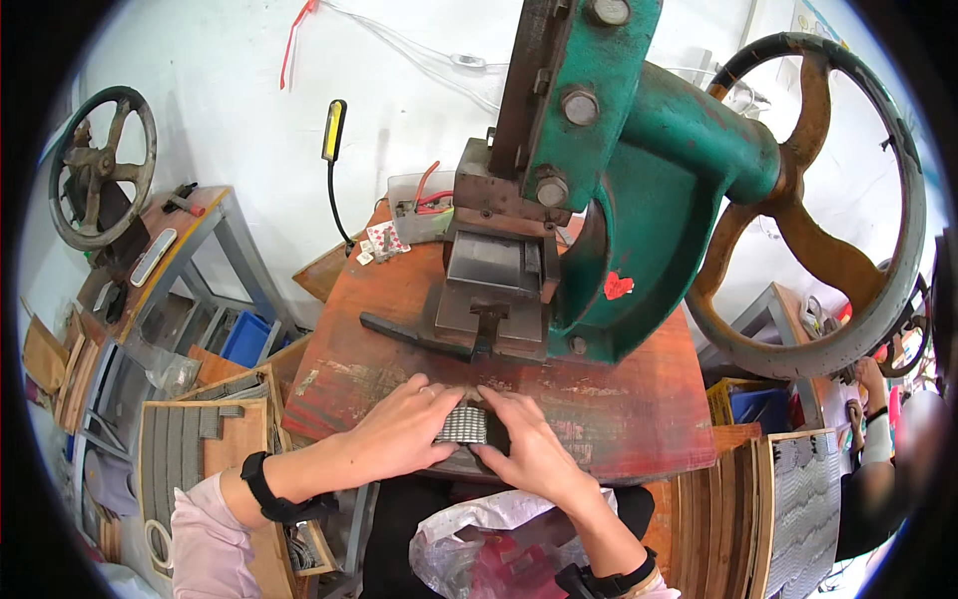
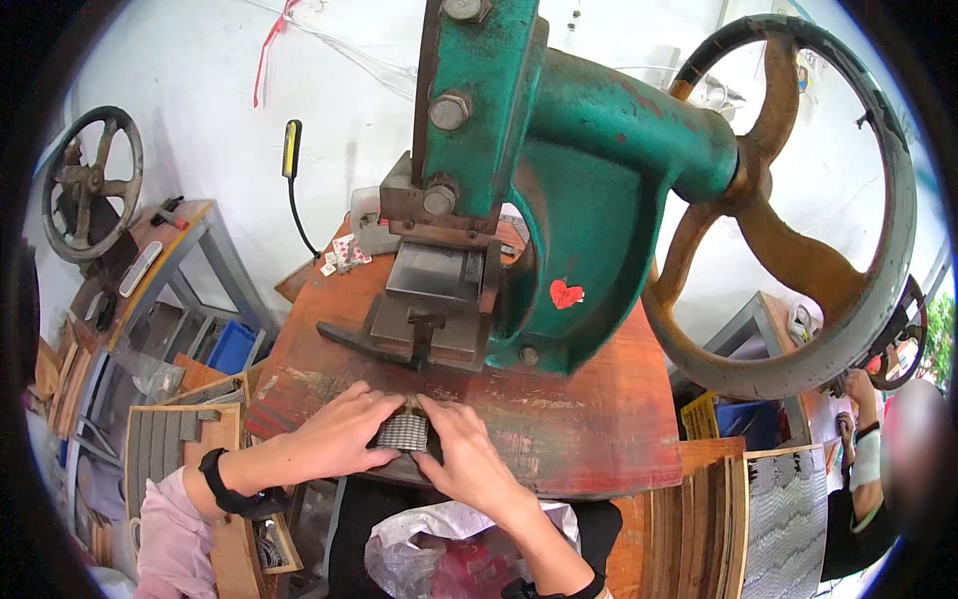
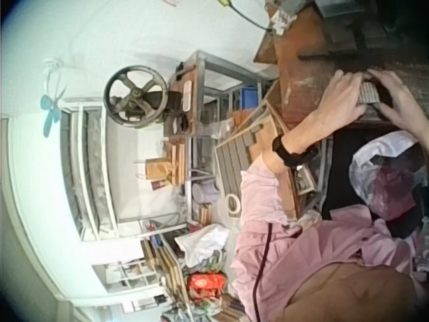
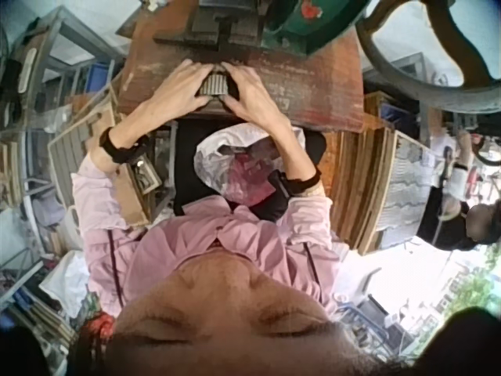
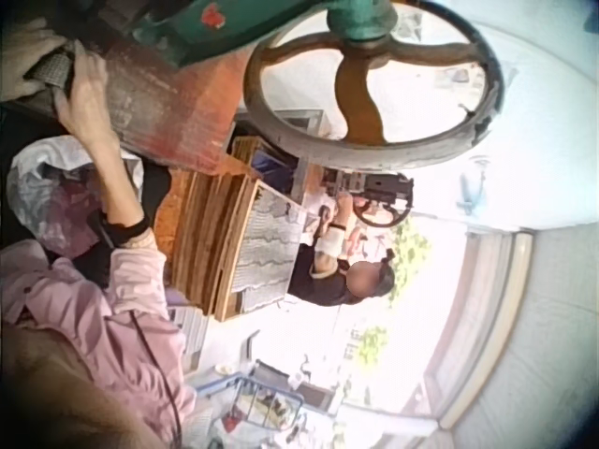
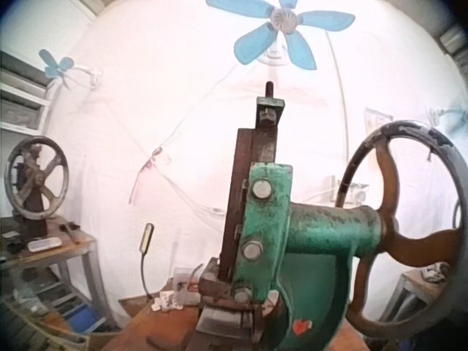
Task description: Using a manual press machine to process small corrugated metal components and organizing them into wooden trays.
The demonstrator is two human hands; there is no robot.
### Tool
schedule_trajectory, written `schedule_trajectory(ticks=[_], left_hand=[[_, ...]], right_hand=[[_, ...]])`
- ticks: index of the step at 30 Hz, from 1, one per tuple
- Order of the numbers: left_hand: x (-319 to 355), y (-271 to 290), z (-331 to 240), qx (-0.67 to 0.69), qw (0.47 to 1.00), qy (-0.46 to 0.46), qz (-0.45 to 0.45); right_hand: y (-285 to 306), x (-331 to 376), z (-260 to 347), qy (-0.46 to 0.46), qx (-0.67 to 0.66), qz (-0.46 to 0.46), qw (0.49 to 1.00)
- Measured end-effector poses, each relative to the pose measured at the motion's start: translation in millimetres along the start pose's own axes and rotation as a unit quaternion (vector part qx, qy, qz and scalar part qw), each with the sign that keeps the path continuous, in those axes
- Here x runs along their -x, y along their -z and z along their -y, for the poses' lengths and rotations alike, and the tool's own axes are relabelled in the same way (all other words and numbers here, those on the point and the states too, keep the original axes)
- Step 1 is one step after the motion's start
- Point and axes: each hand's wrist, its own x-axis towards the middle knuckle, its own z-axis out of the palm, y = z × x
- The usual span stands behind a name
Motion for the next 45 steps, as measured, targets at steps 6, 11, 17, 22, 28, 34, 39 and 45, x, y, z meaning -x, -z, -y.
schedule_trajectory(ticks=[6, 11, 17, 22, 28, 34, 39, 45], left_hand=[[14, -16, 6, 0.097, 0.991, 0.060, -0.070], [19, -15, 6, 0.184, 0.975, 0.072, -0.098], [-40, 31, 15, 0.236, 0.941, -0.018, -0.243], [-105, 25, 65, 0.214, 0.929, 0.073, -0.292], [-130, 43, 62, 0.061, 0.947, 0.118, -0.293], [-92, 55, 93, 0.016, 0.961, 0.110, -0.254], [-21, 7, 114, -0.143, 0.984, 0.023, -0.108], [4, 34, 90, -0.085, 0.995, -0.045, -0.017]], right_hand=[[-4, -5, -5, 0.018, 0.005, -0.030, 0.999], [-2, -4, -2, 0.043, -0.009, -0.063, 0.997], [46, -46, 28, 0.009, 0.014, -0.223, 0.975], [52, -115, 2, -0.098, -0.042, -0.264, 0.959], [60, -141, -23, -0.140, -0.008, -0.316, 0.939], [63, -145, -15, -0.157, -0.018, -0.304, 0.939], [60, -141, -6, -0.149, -0.008, -0.301, 0.942], [61, -134, -12, -0.138, -0.011, -0.340, 0.930]])
